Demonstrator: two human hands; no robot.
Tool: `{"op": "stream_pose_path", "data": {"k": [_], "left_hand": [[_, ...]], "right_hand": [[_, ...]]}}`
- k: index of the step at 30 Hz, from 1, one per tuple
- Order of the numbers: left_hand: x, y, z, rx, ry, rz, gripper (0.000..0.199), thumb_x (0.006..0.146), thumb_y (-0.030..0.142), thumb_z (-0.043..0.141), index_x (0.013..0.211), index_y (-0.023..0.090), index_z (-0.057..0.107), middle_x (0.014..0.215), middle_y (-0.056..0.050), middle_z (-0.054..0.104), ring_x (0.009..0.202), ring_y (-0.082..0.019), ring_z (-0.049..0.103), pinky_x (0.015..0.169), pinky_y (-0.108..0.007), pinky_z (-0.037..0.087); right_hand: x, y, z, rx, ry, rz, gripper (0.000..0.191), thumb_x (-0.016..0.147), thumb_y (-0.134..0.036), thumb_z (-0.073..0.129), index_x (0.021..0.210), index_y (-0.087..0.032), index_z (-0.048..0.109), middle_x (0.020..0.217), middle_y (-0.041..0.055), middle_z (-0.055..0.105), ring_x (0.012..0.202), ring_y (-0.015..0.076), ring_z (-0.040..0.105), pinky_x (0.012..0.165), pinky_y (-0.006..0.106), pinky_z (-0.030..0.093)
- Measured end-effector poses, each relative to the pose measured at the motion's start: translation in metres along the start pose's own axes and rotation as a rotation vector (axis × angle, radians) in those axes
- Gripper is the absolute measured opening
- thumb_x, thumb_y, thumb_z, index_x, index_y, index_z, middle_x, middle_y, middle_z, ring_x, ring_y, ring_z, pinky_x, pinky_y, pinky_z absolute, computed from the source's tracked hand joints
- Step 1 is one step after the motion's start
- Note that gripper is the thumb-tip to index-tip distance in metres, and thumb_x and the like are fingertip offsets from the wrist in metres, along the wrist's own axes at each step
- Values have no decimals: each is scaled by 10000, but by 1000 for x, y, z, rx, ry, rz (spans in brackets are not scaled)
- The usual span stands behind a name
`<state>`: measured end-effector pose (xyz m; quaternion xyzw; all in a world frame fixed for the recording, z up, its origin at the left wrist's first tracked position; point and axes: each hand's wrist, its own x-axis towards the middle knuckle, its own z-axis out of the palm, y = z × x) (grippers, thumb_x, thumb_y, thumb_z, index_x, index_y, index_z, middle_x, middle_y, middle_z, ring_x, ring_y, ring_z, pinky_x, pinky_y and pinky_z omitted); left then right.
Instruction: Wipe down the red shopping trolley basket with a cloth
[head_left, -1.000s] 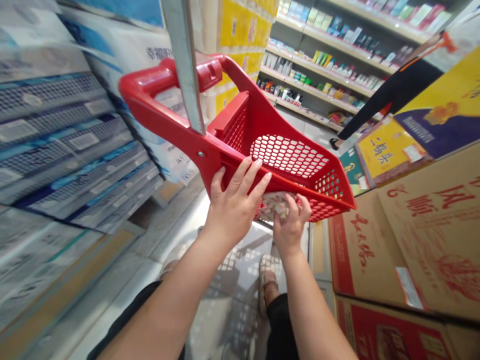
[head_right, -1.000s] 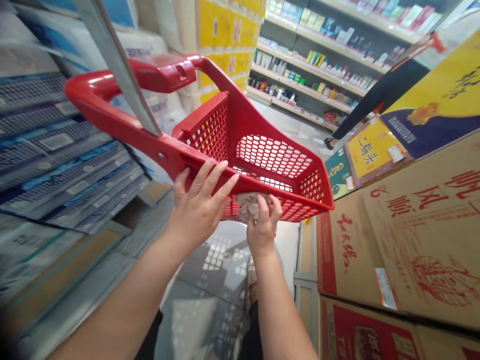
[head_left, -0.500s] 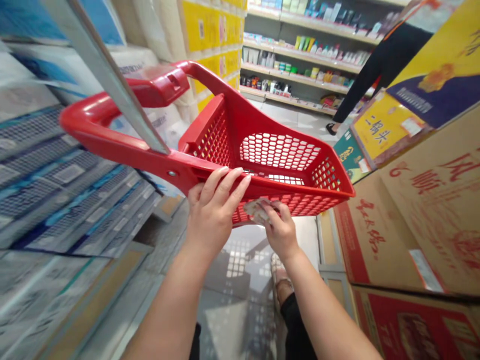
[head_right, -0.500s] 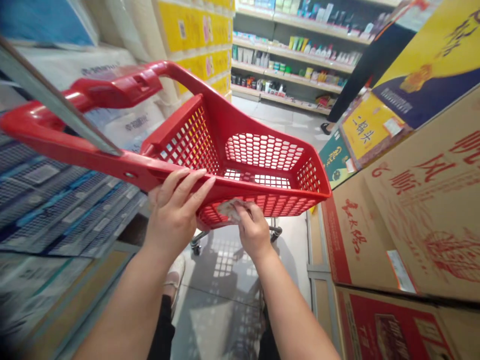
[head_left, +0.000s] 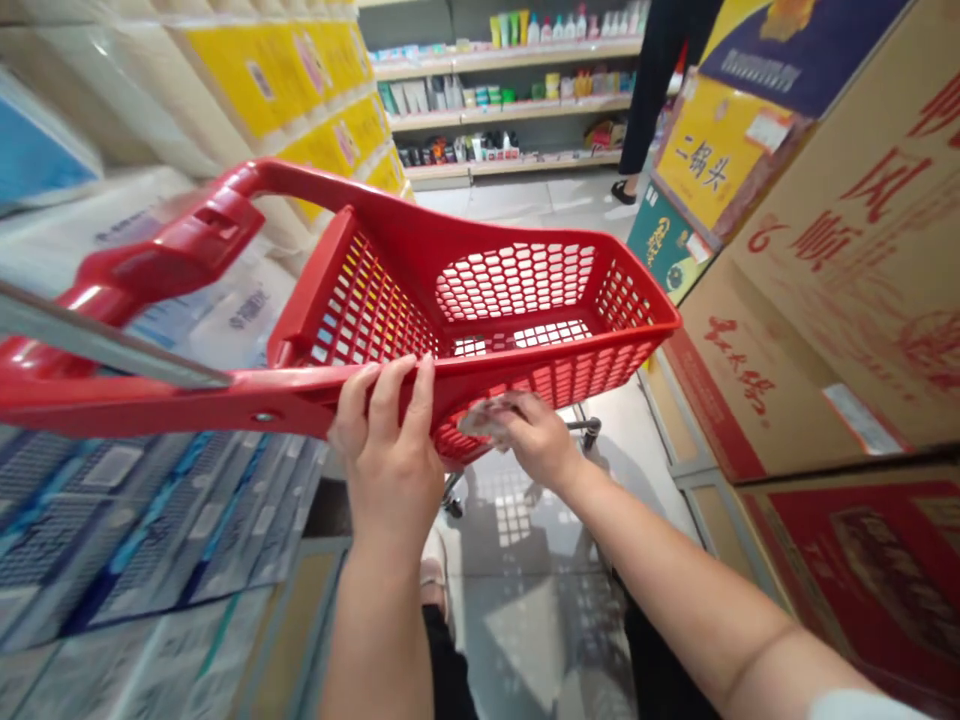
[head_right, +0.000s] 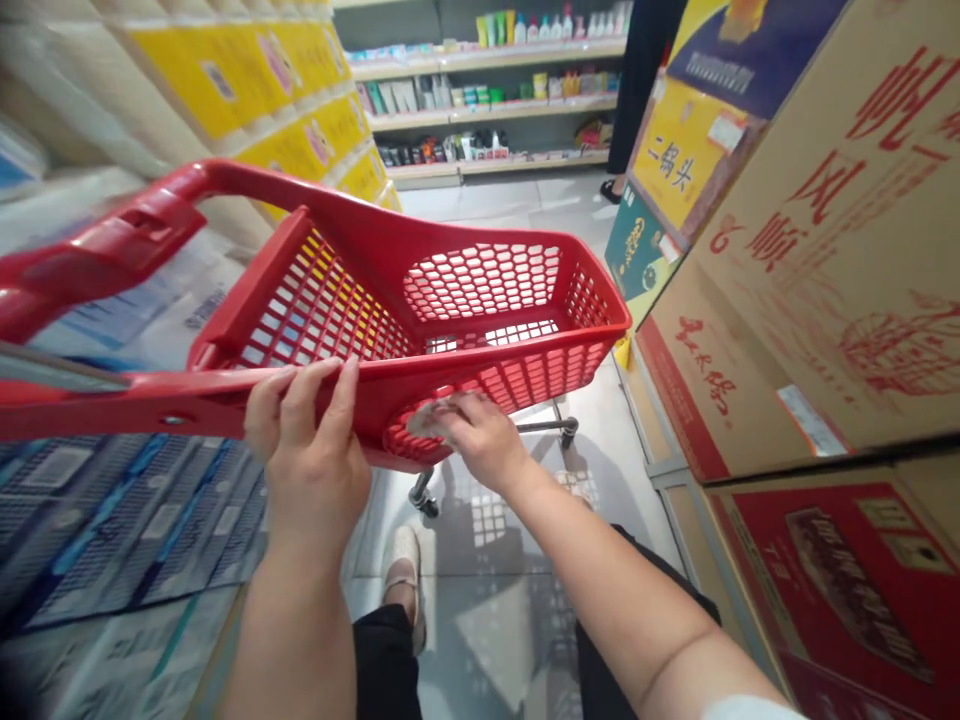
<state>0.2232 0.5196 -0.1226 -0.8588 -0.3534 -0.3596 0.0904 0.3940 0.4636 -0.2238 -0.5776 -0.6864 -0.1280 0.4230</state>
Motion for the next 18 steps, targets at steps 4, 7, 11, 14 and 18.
{"op": "stream_pose_path", "data": {"k": [4, 7, 11, 14, 18], "left_hand": [[0, -1, -1, -30, 11, 18, 525, 909, 144, 450, 1425, 238, 451, 1416, -98, 502, 1386, -283, 318, 1162, -501, 251], [0, 1, -2, -87, 21, 43, 522, 911, 168, 453, 1427, 244, 446, 1432, -92, 487, 1397, -288, 299, 1170, -529, 239], [1, 4, -3, -96, 29, 37, 518, 909, 179, 463, 1424, 236, 449, 1443, -98, 469, 1413, -297, 269, 1180, -539, 229], [0, 2, -2, -61, 2, 32, 534, 904, 173, 477, 1433, 229, 433, 1446, -108, 460, 1415, -308, 264, 1180, -542, 231], [-2, 2, -2, -81, -3, 34, 522, 900, 180, 495, 1417, 240, 456, 1456, -112, 437, 1419, -318, 248, 1183, -558, 214]], "right_hand": [[4, -7, 2, -39, -66, 8, 231, 940, -162, 530, 1113, -215, 673, 1047, 67, 642, 969, 180, 600, 900, 328, 518], [7, -12, 1, -25, 71, 51, 254, 956, -172, 502, 1151, -217, 658, 1114, 81, 621, 1058, 179, 576, 928, 311, 503], [8, -15, 6, -37, -25, -36, 203, 952, -195, 526, 1089, -212, 674, 1109, 65, 631, 1011, 180, 584, 915, 312, 501], [10, -19, 8, -38, -16, -42, 225, 965, -212, 507, 1135, -216, 656, 1154, 62, 623, 1062, 178, 562, 952, 310, 476], [10, -25, 9, -92, 12, -4, 237, 967, -244, 512, 1163, -243, 647, 1187, 41, 620, 1109, 194, 533, 989, 325, 449]]}}
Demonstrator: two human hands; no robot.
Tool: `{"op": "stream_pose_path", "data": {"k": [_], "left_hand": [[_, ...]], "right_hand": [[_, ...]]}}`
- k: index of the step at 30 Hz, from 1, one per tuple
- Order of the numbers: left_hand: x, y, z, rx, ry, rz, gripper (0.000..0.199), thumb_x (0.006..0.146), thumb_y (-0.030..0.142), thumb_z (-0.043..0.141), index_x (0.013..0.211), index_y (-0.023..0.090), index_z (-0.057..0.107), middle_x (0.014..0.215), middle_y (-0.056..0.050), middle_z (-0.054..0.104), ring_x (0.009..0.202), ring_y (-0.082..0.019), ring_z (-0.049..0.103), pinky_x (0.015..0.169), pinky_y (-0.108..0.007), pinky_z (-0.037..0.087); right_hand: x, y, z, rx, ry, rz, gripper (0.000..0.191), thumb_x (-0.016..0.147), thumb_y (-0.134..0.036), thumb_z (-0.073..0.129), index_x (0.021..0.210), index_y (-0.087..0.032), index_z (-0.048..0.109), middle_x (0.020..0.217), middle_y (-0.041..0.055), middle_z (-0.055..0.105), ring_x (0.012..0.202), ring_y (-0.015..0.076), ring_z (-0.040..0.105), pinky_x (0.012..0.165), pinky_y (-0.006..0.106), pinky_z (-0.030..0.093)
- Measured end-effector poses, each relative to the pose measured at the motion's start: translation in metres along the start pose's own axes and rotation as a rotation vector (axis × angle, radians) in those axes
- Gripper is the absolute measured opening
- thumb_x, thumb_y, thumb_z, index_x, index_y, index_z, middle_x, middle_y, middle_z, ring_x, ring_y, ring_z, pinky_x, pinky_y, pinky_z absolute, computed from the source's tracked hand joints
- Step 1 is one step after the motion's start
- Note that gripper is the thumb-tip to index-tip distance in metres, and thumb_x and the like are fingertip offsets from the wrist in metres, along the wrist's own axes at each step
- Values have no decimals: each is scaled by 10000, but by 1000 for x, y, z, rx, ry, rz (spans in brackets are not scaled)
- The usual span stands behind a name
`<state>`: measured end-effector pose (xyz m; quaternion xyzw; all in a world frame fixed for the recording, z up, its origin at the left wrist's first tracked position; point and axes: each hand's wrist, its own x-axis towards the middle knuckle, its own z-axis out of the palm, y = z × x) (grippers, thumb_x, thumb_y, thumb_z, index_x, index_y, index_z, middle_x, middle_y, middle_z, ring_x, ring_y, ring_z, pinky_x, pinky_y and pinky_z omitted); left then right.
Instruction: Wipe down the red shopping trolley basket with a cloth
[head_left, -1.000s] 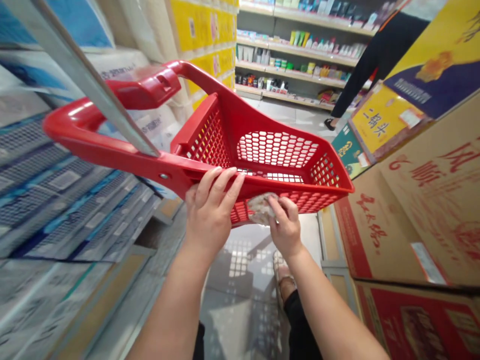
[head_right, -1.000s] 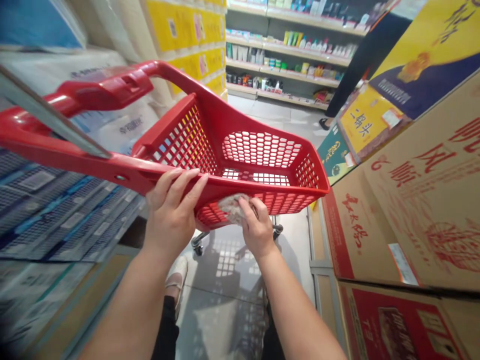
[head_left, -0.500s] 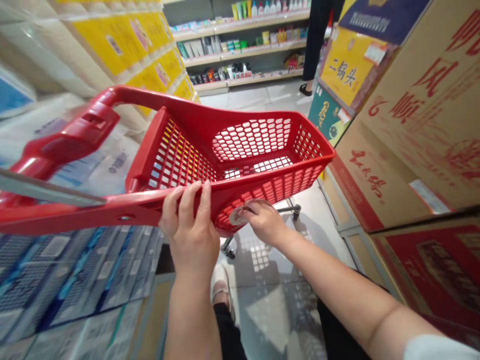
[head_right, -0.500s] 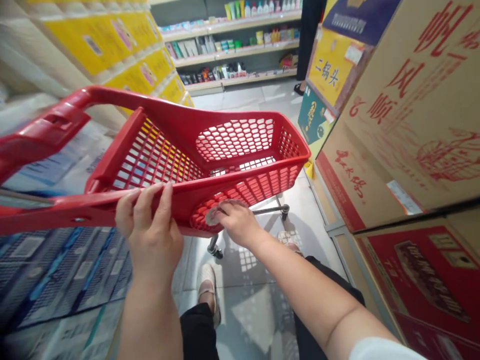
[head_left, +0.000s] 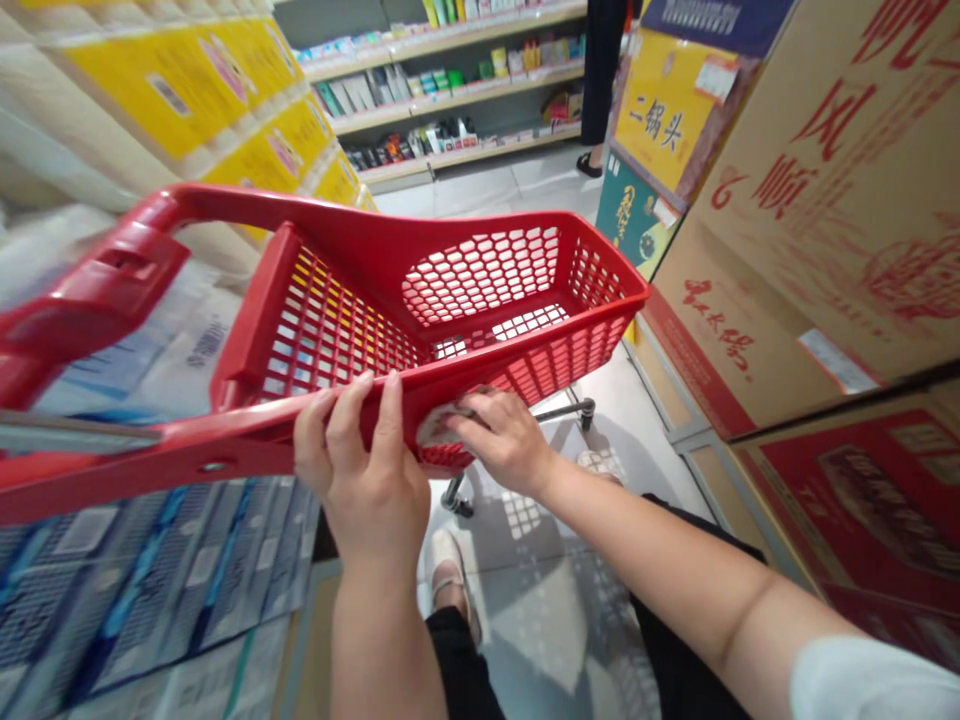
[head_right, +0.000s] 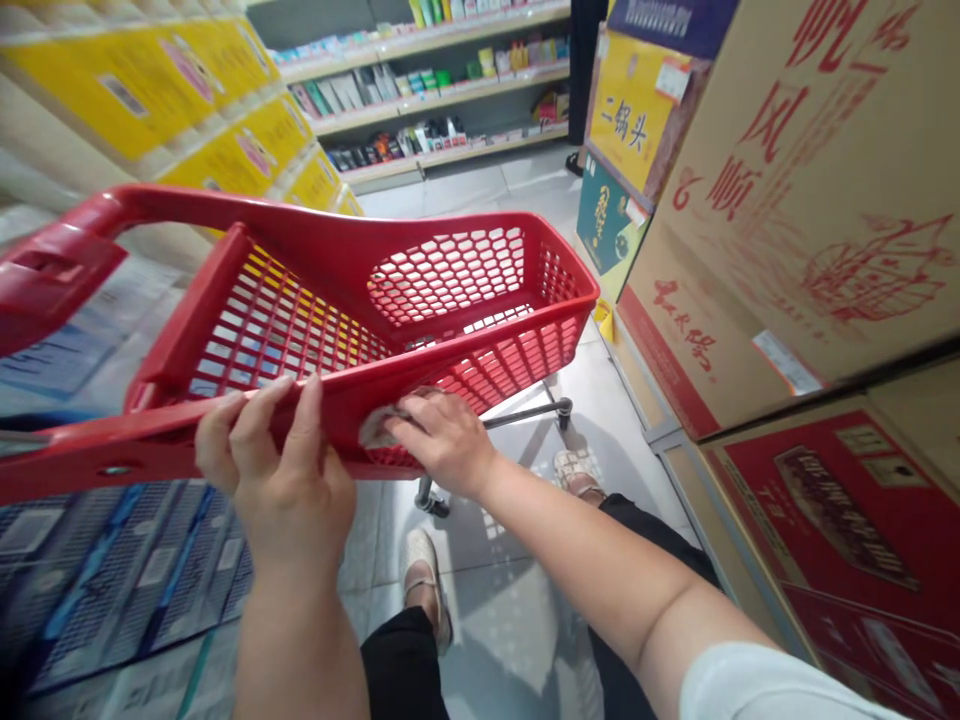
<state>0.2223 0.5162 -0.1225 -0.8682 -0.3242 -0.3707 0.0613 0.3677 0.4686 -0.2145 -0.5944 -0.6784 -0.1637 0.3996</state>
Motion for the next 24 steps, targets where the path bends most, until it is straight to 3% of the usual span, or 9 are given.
{"op": "stream_pose_path", "data": {"k": [4, 9, 14, 19, 24], "left_hand": [[1, 5, -2, 27, 23, -6, 498, 898, 162, 482, 1388, 251, 494, 1441, -108, 445, 1409, -316, 256, 1174, -570, 232], [0, 3, -1, 30, 5, 5, 523, 888, 165, 503, 1400, 271, 479, 1442, -94, 444, 1411, -314, 254, 1183, -557, 227], [-1, 3, 0, -14, 24, 0, 515, 894, 189, 494, 1403, 261, 477, 1467, -93, 419, 1423, -327, 233, 1185, -571, 201], [-1, 6, 0, -27, -6, -41, 526, 881, 189, 514, 1401, 257, 481, 1467, -100, 417, 1433, -330, 225, 1198, -547, 170], [-1, 6, 1, 6, 24, -36, 523, 878, 181, 502, 1396, 251, 487, 1460, -98, 427, 1425, -322, 240, 1189, -545, 197]], "right_hand": [[0, -2, 0, 3, -109, -57, 217, 960, -261, 526, 1131, -251, 659, 1147, 14, 639, 986, 186, 563, 894, 313, 491], [5, 4, -8, 27, 20, 48, 238, 972, -219, 491, 1137, -227, 662, 1128, 67, 629, 1021, 182, 554, 912, 318, 482], [3, 5, -10, 81, -95, -62, 208, 959, -236, 521, 1109, -243, 666, 1132, 49, 631, 986, 175, 576, 876, 311, 506], [3, 7, -16, 105, 91, 92, 261, 958, -164, 480, 1137, -211, 664, 1133, 84, 618, 1083, 179, 567, 947, 318, 501], [5, 8, -17, 155, 10, 12, 241, 954, -180, 506, 1133, -209, 664, 1134, 71, 623, 1048, 173, 592, 913, 305, 521]]}}
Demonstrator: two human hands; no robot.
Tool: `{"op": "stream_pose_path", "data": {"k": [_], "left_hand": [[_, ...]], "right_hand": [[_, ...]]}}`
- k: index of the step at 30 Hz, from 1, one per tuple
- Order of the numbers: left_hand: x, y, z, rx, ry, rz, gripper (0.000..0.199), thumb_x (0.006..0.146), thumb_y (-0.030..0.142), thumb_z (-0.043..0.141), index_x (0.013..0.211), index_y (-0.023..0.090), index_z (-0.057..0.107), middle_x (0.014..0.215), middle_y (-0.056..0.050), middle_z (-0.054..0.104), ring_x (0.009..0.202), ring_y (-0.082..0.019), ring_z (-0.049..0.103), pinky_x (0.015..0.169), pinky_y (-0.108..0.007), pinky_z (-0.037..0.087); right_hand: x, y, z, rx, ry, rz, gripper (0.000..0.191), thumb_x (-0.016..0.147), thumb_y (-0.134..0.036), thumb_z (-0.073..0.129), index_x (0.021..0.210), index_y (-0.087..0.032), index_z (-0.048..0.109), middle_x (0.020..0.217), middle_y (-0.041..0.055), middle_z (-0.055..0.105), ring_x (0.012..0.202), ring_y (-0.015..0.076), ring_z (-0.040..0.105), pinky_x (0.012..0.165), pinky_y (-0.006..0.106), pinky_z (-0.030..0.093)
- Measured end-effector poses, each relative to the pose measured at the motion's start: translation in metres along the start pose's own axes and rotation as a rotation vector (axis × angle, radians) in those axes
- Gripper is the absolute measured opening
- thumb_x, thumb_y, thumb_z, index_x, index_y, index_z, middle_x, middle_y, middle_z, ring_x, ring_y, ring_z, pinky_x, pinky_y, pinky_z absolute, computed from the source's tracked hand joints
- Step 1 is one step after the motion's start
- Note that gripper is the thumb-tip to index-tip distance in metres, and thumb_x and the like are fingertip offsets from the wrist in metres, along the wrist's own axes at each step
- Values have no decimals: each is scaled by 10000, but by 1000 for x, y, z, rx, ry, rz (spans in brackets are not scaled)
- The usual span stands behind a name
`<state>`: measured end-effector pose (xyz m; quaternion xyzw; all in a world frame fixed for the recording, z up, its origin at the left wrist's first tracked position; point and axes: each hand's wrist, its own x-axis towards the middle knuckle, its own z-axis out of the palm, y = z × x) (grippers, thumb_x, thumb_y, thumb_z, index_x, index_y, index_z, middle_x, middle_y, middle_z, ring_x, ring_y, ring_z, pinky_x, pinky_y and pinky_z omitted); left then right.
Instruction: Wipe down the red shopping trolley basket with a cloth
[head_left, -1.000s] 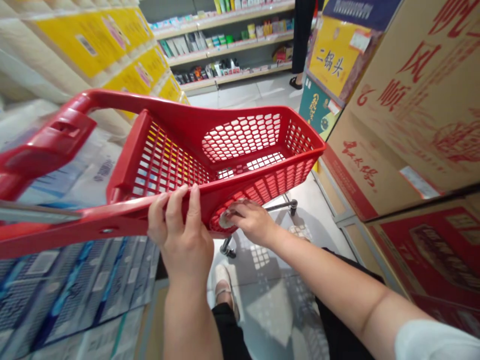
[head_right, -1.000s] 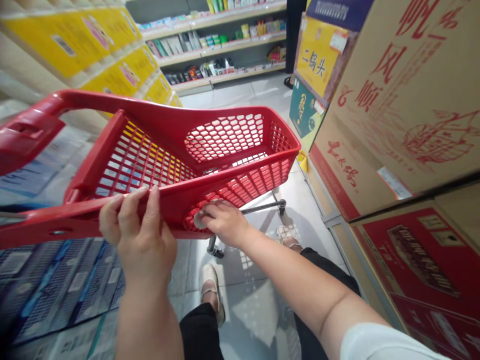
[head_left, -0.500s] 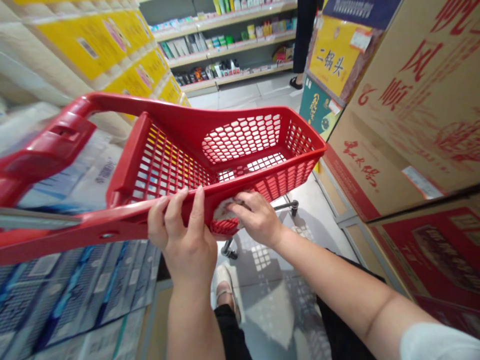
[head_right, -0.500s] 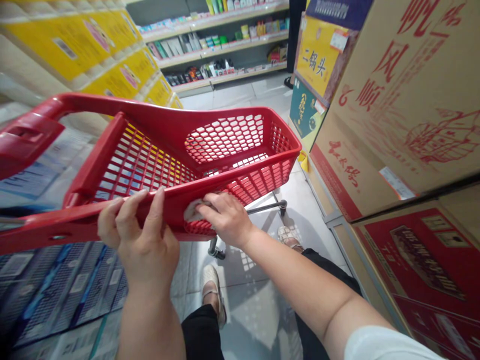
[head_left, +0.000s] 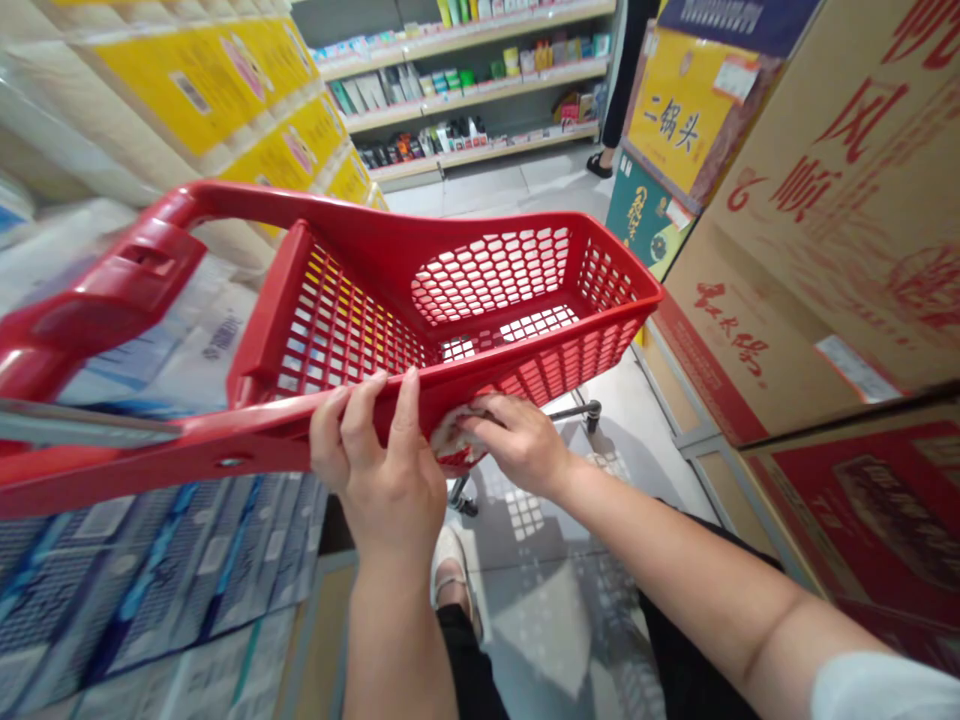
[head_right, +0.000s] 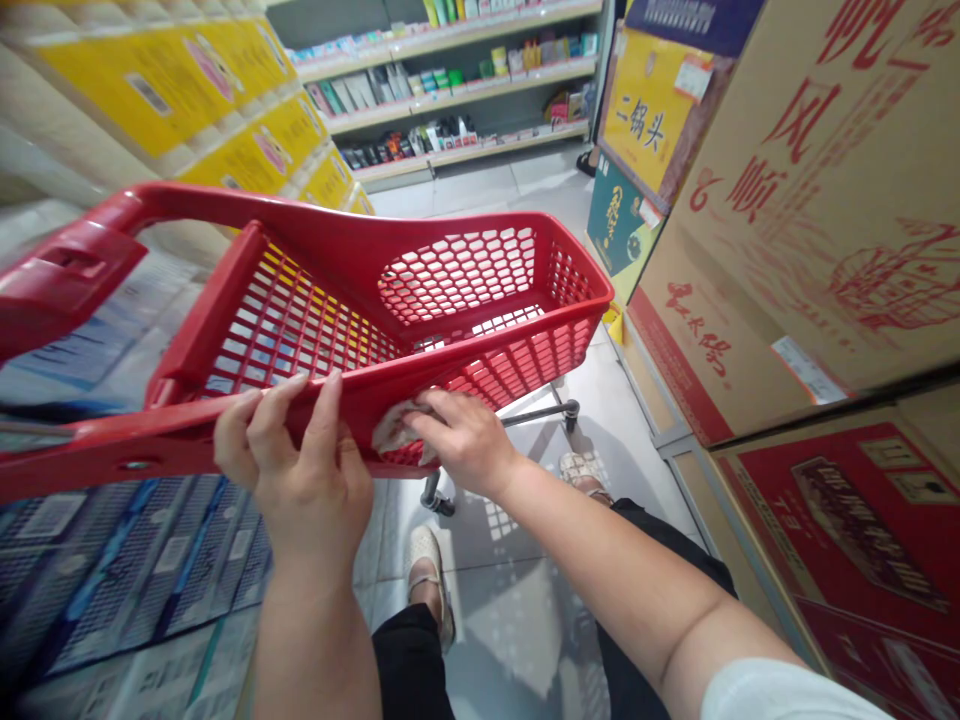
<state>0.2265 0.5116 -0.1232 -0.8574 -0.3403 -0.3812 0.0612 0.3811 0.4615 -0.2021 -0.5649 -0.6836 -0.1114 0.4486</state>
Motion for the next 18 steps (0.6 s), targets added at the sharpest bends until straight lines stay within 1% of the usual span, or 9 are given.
{"op": "stream_pose_path", "data": {"k": [4, 6, 8, 9, 11, 13, 14, 15, 18], "left_hand": [[0, -1, 0, -1, 9, 43, 521, 880, 199, 501, 1399, 247, 481, 1459, -102, 426, 1419, -327, 241, 1179, -555, 216], [1, -1, 0, 11, 14, 46, 520, 882, 202, 501, 1399, 252, 480, 1451, -102, 432, 1415, -325, 249, 1178, -551, 225], [1, 0, 0, 21, 22, 46, 517, 886, 205, 498, 1401, 255, 477, 1447, -103, 431, 1414, -324, 250, 1178, -547, 229], [1, 0, 0, 24, 22, 46, 517, 888, 207, 496, 1403, 255, 474, 1448, -103, 428, 1414, -323, 248, 1178, -547, 229], [1, 1, 0, 28, 15, 44, 517, 892, 205, 493, 1406, 253, 468, 1449, -104, 424, 1414, -322, 243, 1177, -546, 228], [1, 2, 0, 31, 1, 41, 515, 895, 202, 491, 1407, 247, 465, 1446, -108, 424, 1411, -321, 244, 1176, -546, 226], [1, 2, 0, 33, -2, 42, 513, 895, 201, 489, 1406, 243, 466, 1444, -111, 426, 1409, -321, 246, 1175, -548, 225], [1, 2, 0, 37, -1, 43, 511, 896, 200, 488, 1405, 240, 467, 1442, -113, 426, 1406, -322, 248, 1174, -550, 225], [1, 1, 1, 61, 6, 45, 509, 896, 196, 489, 1403, 234, 471, 1443, -118, 421, 1401, -324, 250, 1171, -550, 228]], "right_hand": [[0, 2, -1, 3, 116, 101, 270, 951, -168, 491, 1161, -206, 657, 1150, 96, 589, 1071, 176, 582, 938, 321, 522], [-1, 3, 0, 9, 71, 81, 258, 949, -173, 500, 1147, -214, 662, 1115, 81, 603, 1041, 171, 587, 911, 309, 531], [-1, 2, 0, 22, 8, 10, 239, 946, -177, 513, 1126, -212, 667, 1084, 67, 620, 1014, 167, 592, 883, 291, 535], [0, 2, -1, 27, 6, -13, 235, 945, -175, 514, 1119, -207, 668, 1078, 68, 623, 1010, 167, 590, 881, 288, 533], [2, 2, -6, 25, 66, 0, 245, 941, -156, 501, 1113, -203, 669, 1079, 76, 612, 1026, 169, 578, 898, 297, 524], [4, 3, -10, 1, 147, 63, 264, 932, -136, 484, 1106, -204, 671, 1081, 86, 594, 1042, 177, 562, 915, 318, 514], [4, 3, -11, -16, 158, 83, 267, 926, -131, 483, 1098, -203, 674, 1075, 89, 590, 1036, 182, 558, 909, 326, 512], [4, 4, -11, -37, 139, 91, 262, 922, -132, 487, 1085, -203, 679, 1062, 87, 590, 1017, 186, 557, 896, 330, 509], [3, 5, -7, -84, -10, 65, 225, 911, -148, 518, 1028, -216, 697, 998, 68, 602, 937, 186, 558, 857, 331, 493]]}}
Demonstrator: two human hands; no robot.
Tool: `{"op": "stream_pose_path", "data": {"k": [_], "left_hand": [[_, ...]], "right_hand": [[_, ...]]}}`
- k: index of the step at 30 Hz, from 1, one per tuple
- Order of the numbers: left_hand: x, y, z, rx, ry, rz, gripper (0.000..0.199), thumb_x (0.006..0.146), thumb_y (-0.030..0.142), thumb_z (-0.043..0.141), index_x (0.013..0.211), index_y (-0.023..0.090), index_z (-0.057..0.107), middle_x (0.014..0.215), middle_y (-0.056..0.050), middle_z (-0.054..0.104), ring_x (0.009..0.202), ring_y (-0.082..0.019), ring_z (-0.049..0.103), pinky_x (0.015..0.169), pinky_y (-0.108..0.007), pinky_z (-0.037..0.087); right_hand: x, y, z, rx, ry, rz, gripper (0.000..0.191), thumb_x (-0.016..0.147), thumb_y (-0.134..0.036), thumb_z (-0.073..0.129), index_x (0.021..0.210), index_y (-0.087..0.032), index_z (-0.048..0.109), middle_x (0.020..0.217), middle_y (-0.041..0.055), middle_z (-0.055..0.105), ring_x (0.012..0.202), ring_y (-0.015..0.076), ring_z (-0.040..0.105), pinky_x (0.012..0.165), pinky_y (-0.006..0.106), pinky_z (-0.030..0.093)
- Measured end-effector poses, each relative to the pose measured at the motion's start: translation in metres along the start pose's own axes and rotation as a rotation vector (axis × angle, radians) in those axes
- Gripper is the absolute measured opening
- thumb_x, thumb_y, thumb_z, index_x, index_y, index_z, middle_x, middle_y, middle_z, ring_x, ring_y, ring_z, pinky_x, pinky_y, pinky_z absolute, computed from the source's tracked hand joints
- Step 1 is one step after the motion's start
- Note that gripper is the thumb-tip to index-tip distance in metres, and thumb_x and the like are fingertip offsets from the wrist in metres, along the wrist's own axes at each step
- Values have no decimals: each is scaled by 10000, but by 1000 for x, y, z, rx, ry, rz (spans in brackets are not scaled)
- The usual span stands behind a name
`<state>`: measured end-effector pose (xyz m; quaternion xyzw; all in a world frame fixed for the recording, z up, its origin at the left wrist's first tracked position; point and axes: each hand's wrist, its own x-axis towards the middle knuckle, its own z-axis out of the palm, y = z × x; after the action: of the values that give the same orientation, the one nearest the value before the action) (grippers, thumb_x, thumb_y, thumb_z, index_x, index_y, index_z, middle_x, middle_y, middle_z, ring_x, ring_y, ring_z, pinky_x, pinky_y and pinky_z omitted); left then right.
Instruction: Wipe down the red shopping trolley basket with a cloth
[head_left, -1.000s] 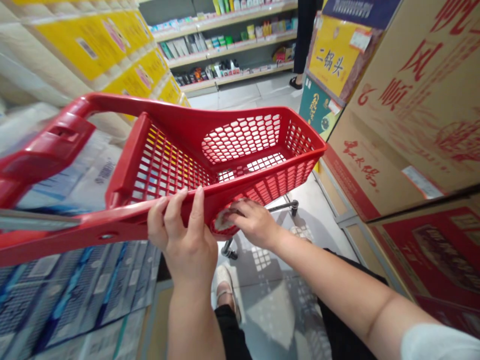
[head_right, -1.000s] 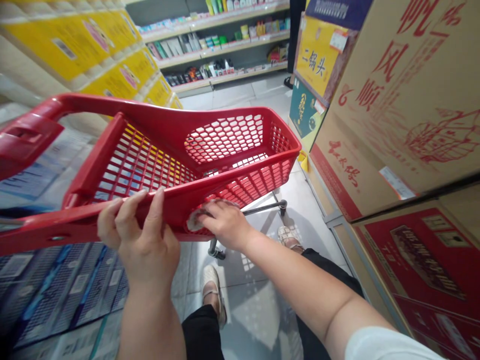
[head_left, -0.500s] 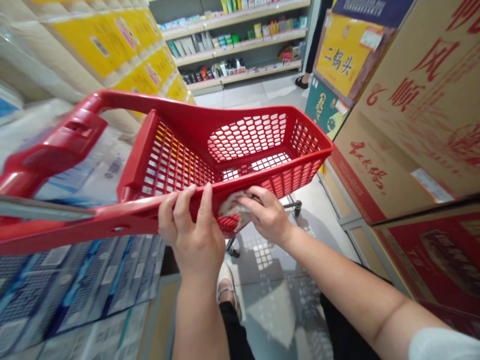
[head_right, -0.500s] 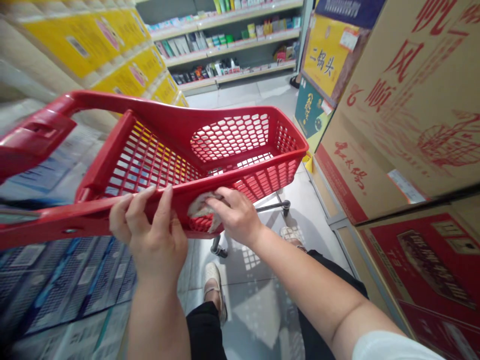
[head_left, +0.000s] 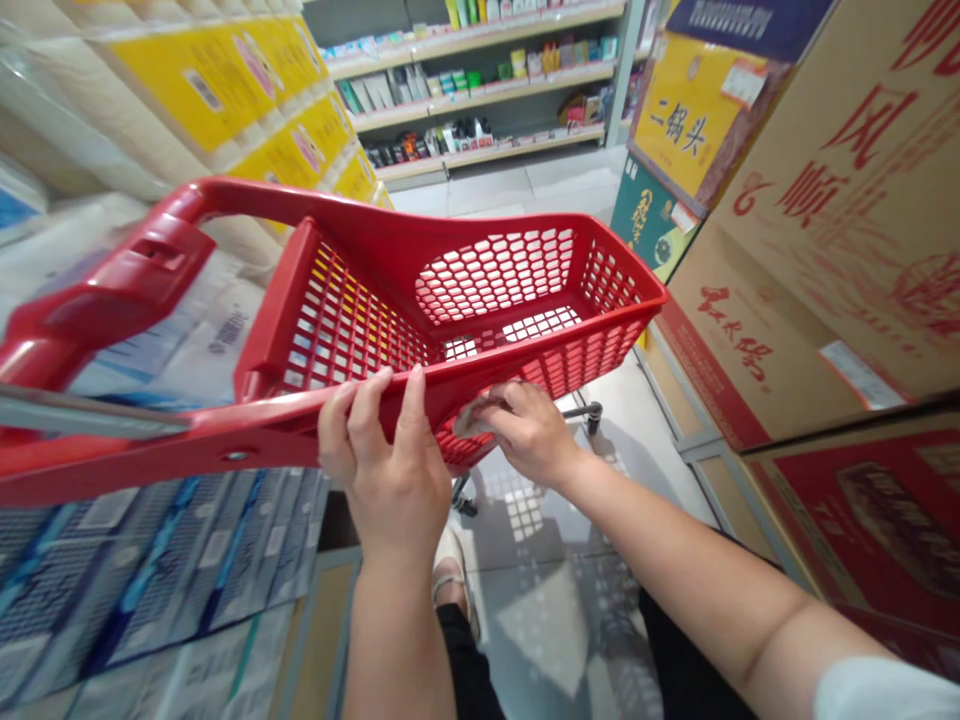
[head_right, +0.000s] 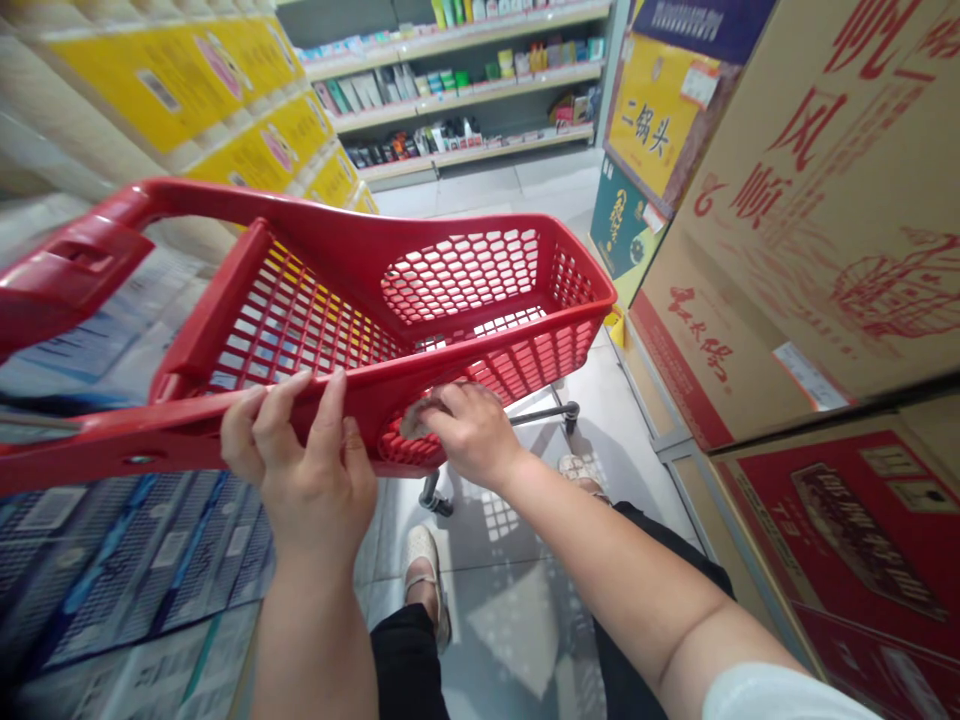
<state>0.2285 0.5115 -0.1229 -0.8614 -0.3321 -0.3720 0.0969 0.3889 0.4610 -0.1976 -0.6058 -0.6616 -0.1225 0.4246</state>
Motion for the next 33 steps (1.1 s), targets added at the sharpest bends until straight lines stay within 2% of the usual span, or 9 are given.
{"op": "stream_pose_path", "data": {"k": [2, 7, 11, 16, 19, 21, 27, 30, 33], "left_hand": [[0, 0, 0, 1, 3, 0, 513, 895, 196, 491, 1406, 239, 468, 1448, -117, 415, 1403, -323, 247, 1172, -546, 226], [-1, 0, 1, -30, -1, -5, 518, 891, 191, 500, 1406, 246, 469, 1448, -107, 416, 1416, -314, 236, 1182, -525, 210], [-1, 1, 1, -24, -2, -37, 502, 892, 186, 500, 1392, 236, 490, 1445, -112, 419, 1418, -304, 238, 1190, -502, 195], [-2, -1, 4, 13, -7, -49, 496, 893, 206, 505, 1388, 221, 500, 1444, -119, 428, 1415, -314, 247, 1185, -497, 201], [-2, -1, 4, 24, -30, -59, 515, 891, 212, 510, 1405, 221, 480, 1474, -116, 403, 1430, -313, 230, 1192, -486, 189], [-2, 0, 4, 37, -60, -66, 541, 893, 219, 508, 1429, 217, 444, 1506, -115, 368, 1452, -317, 188, 1195, -492, 175], [-4, 5, 6, 80, -193, -108, 638, 903, 237, 488, 1506, 227, 281, 1594, -87, 218, 1488, -330, 2, 1178, -550, 177], [-3, 4, 9, 100, -204, -109, 653, 902, 207, 472, 1515, 237, 249, 1601, -78, 194, 1488, -322, -23, 1178, -553, 175], [-3, 2, 11, 119, -202, -98, 667, 899, 190, 465, 1520, 242, 228, 1602, -74, 189, 1488, -315, -34, 1180, -543, 182]], "right_hand": [[0, 0, 1, -5, -33, 2, 225, 910, -152, 519, 1020, -229, 700, 981, 59, 601, 929, 183, 555, 855, 326, 482], [2, 0, -4, 3, 107, 55, 270, 932, -147, 470, 1074, -214, 689, 1038, 78, 588, 973, 180, 550, 885, 320, 482], [1, 0, 0, -1, 28, -9, 218, 947, -185, 507, 1055, -222, 693, 1014, 65, 610, 949, 176, 563, 846, 308, 479], [0, -1, 1, -7, 117, 13, 240, 957, -175, 489, 1090, -206, 686, 1053, 86, 611, 979, 179, 561, 872, 322, 465], [0, -1, 0, -29, 61, -8, 225, 952, -180, 502, 1072, -213, 689, 1034, 72, 624, 937, 178, 566, 854, 326, 462], [0, -1, 0, -39, 43, -5, 219, 949, -184, 510, 1071, -221, 688, 1027, 65, 628, 929, 177, 570, 852, 328, 459], [0, 3, 2, -38, 131, 25, 249, 954, -164, 481, 1091, -205, 684, 1073, 89, 608, 1012, 182, 565, 892, 323, 482], [2, 5, 1, -12, 96, 24, 247, 950, -150, 479, 1072, -201, 688, 1058, 87, 605, 999, 180, 563, 882, 314, 505], [5, 8, -3, 46, 145, 55, 267, 947, -135, 466, 1083, -207, 684, 1055, 83, 591, 1007, 171, 560, 910, 314, 509]]}}
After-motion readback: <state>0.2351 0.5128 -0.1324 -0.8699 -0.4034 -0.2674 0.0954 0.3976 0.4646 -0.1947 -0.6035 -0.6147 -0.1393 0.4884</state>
